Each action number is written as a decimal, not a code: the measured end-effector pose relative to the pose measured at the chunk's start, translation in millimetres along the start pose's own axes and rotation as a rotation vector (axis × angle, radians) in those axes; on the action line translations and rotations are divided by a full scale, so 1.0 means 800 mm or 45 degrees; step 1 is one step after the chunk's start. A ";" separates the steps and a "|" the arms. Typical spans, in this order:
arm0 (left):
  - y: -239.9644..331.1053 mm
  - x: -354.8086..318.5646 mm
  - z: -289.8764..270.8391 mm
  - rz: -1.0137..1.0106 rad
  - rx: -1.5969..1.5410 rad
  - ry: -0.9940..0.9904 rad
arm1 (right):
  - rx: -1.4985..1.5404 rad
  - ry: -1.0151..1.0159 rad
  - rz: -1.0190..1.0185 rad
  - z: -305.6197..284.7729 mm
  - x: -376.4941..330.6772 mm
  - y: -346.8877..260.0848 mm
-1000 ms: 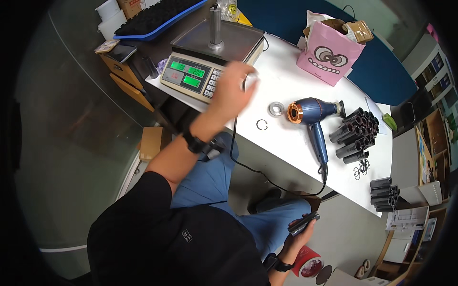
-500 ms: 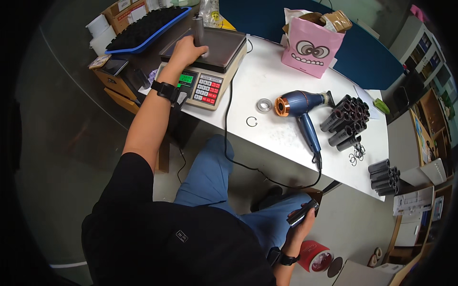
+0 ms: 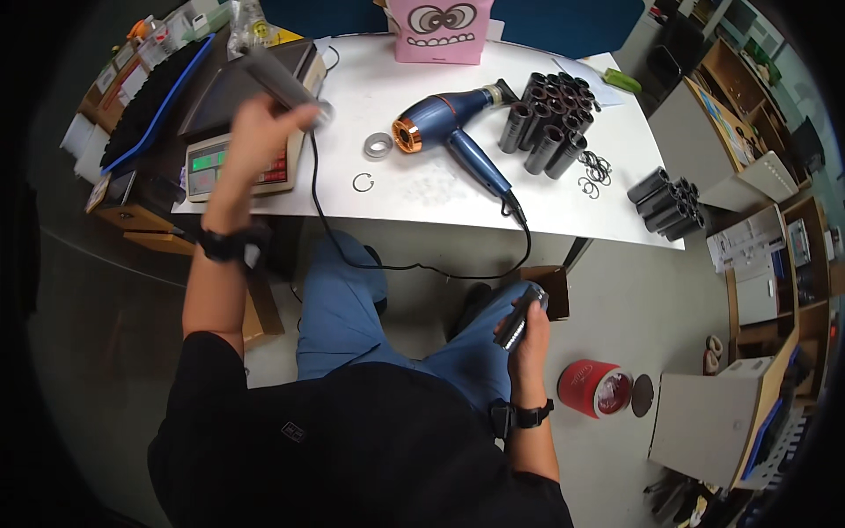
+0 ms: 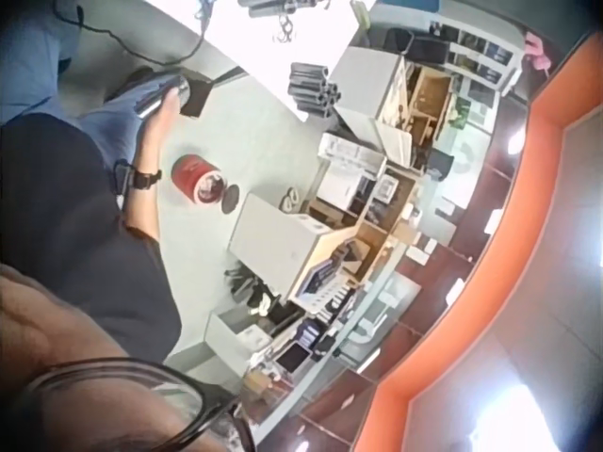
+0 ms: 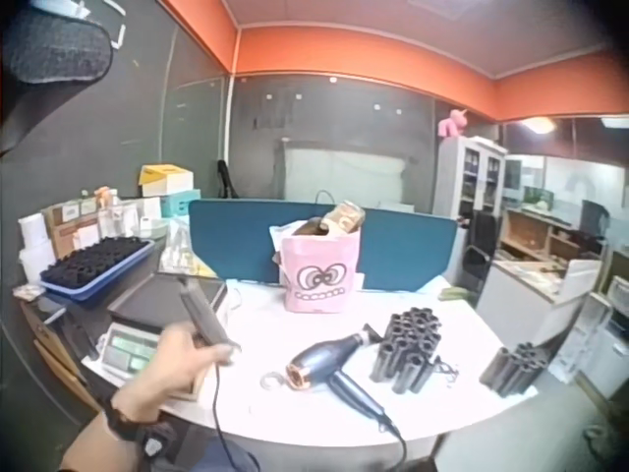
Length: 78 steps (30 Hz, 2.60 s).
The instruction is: Gathering metal tubes from a storage bin and assembling internal components into them at a manual workstation.
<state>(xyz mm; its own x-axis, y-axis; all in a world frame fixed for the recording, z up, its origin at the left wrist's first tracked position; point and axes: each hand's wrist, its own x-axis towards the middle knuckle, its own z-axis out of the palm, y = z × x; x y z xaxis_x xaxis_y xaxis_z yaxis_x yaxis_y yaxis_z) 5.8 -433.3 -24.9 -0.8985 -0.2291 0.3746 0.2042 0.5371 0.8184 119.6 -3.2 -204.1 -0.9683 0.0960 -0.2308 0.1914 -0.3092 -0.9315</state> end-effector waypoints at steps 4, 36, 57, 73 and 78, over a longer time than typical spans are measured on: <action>-0.008 -0.065 0.106 -0.057 0.151 -0.264 | 0.013 -0.117 -0.027 0.027 0.004 -0.009; 0.002 -0.240 0.179 -0.165 -0.954 -0.684 | 0.238 -0.673 -0.191 0.101 -0.005 -0.039; -0.010 -0.257 0.190 -0.122 -0.774 -0.839 | -0.608 -0.452 -0.660 0.100 -0.030 -0.066; -0.008 -0.262 0.191 -0.260 -0.997 -0.783 | -0.192 -0.378 -0.238 0.090 -0.032 -0.059; -0.005 -0.265 0.192 -0.205 -1.109 -0.502 | -0.103 -0.448 -0.204 0.087 -0.028 -0.045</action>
<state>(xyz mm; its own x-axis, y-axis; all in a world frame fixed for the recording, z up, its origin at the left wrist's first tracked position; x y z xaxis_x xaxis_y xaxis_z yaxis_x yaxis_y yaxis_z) 135.9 -262.1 -174.4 -0.9743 0.1265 0.1867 0.1413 -0.3028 0.9425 123.1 -59.7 -146.2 -0.9801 -0.1978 0.0168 0.0318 -0.2399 -0.9703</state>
